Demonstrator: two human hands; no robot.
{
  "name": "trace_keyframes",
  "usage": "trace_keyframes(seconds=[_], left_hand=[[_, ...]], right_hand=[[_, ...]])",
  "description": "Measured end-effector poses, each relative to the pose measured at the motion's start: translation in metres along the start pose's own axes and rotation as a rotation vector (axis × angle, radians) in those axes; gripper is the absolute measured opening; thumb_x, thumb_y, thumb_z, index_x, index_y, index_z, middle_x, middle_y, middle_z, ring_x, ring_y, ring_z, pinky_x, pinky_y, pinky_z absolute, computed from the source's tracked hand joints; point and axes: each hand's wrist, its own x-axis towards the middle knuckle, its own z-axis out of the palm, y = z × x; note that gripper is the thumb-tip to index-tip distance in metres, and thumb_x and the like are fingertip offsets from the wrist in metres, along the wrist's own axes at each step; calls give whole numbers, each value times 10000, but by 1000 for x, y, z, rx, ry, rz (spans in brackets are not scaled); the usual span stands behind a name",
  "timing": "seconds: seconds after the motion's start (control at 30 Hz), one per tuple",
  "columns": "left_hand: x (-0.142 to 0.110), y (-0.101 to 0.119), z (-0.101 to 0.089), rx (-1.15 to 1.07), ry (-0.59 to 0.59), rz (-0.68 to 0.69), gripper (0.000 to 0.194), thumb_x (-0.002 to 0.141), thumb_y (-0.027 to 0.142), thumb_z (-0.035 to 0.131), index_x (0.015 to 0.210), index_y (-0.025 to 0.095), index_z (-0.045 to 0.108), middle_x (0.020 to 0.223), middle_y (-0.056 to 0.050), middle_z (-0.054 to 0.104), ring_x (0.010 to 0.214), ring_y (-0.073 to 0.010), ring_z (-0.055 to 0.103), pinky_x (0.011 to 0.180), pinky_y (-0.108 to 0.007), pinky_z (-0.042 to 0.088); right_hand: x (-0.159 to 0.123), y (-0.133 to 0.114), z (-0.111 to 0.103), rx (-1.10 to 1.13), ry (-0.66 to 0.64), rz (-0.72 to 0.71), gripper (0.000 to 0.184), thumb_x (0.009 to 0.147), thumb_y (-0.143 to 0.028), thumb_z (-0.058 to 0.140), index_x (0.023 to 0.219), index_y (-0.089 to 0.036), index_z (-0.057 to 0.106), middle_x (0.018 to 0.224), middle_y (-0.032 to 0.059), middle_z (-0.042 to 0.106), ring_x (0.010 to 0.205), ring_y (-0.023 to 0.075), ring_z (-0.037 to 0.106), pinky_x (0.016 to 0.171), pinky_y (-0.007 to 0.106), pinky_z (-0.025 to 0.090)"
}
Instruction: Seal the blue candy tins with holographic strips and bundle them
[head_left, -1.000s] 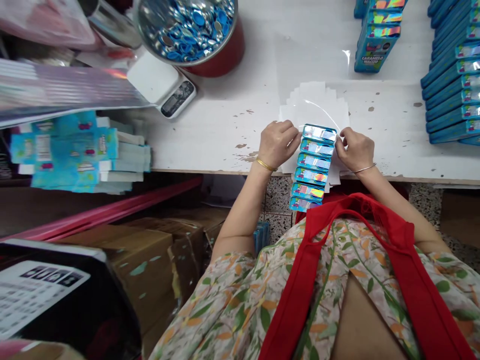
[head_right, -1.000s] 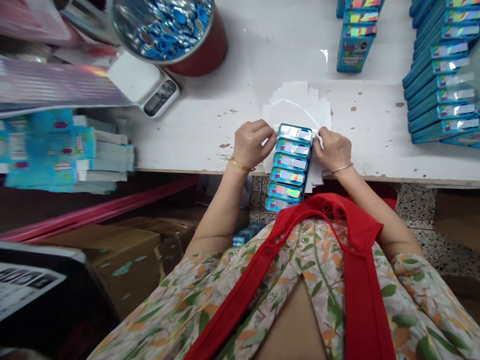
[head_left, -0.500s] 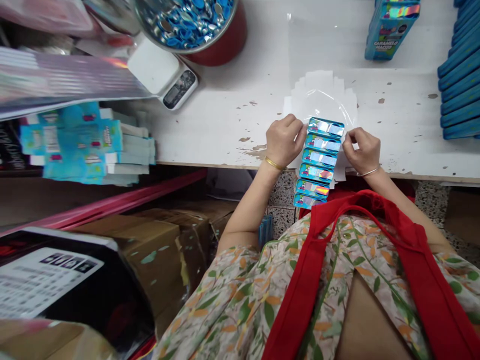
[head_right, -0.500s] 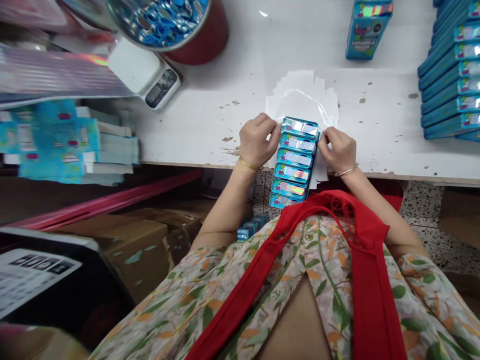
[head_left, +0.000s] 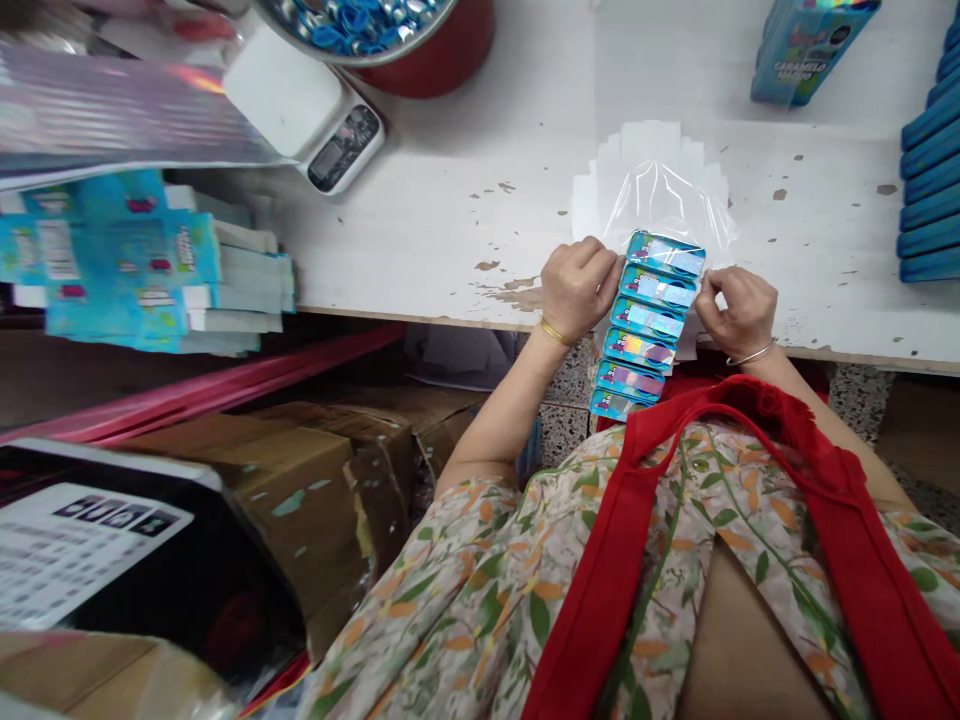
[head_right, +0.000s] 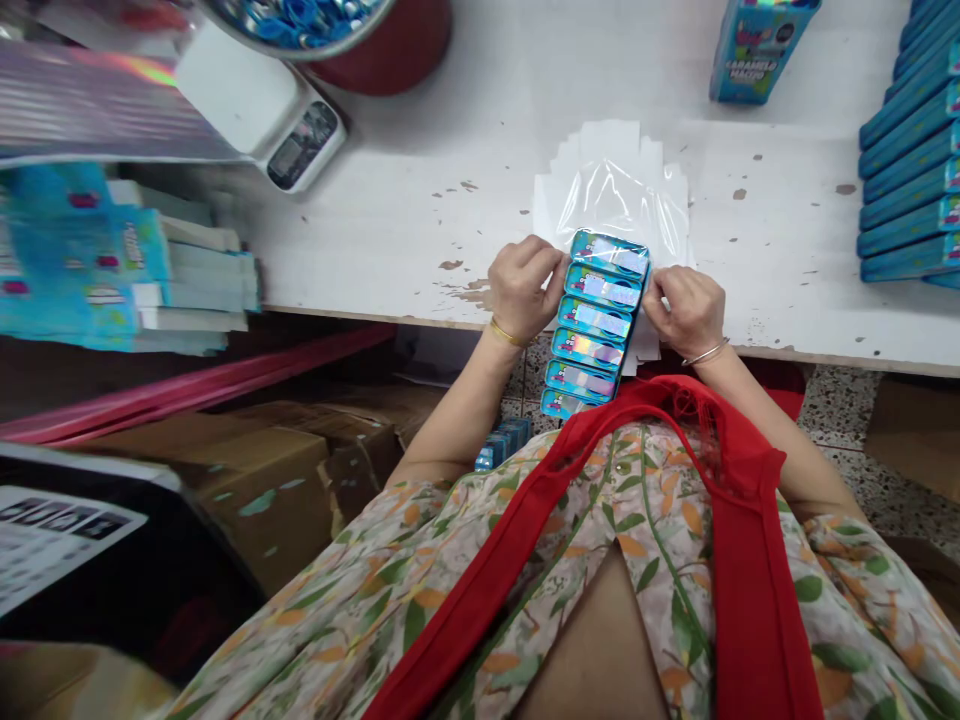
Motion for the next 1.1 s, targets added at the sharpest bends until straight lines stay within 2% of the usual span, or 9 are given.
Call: trace_keyframes(seconds=[0.2,0.37,0.5,0.6,0.67,0.77,0.87,1.0,1.1], left_hand=[[-7,-8,-2,-35,28,116,256,1036,347,507,869,219,651,815,-47,671,758,-186,595,735,-366,382],[-12,-11,0,3,66,170,218,1016,301,528,878,214,673,786,-54,680,741,-182,598,709,-367,403],[-13,-10,5,-20,131,221,148,994,222,532,1004,216,680,878,-70,720,807,-189,657,698,-346,483],[-15,-8,7,-94,131,233,201,993,169,526,1145,219,647,993,-76,727,901,-178,691,720,-310,547],[-17,-7,8,-148,136,234,232,995,149,520,1187,221,631,989,-72,714,904,-165,689,717,-287,554],[-23,-5,11,-246,174,203,214,995,153,522,1162,226,634,929,-62,692,855,-159,664,703,-281,535],[-28,-6,17,-287,171,123,159,1010,214,505,1094,237,638,900,-61,686,837,-175,652,713,-312,527],[-30,-8,21,-283,120,20,193,1028,342,455,1029,243,621,894,-77,682,866,-206,642,756,-367,532],[-26,-7,22,-351,72,-29,159,1003,365,499,1008,246,603,926,-77,674,901,-212,625,795,-381,528]], right_hand=[[-12,-1,-4,-15,-194,90,255,965,-275,457,773,-225,618,679,65,619,664,204,563,656,389,399],[-17,-5,-2,-66,-138,32,244,954,-303,462,793,-216,624,646,43,637,621,174,557,632,355,376],[-15,-4,5,-62,-151,163,221,944,-391,504,898,-211,624,708,44,671,649,179,592,632,343,400],[-15,-4,10,-46,-147,270,229,935,-429,517,947,-216,599,716,39,671,638,184,594,617,344,405],[-16,-6,11,-3,-129,350,244,943,-451,505,993,-223,577,733,31,670,640,179,597,619,341,416],[-14,-11,11,83,-105,505,276,936,-505,524,1005,-239,540,746,12,652,632,165,578,620,328,419],[-10,-17,11,77,-140,580,268,955,-496,507,854,-248,517,694,14,614,641,171,552,627,330,383],[-8,-20,15,-19,-207,540,314,998,-386,417,731,-241,497,670,44,608,659,187,525,625,337,311],[-11,-18,17,-90,-259,465,298,979,-338,431,713,-234,516,653,53,605,638,185,489,614,340,266]])
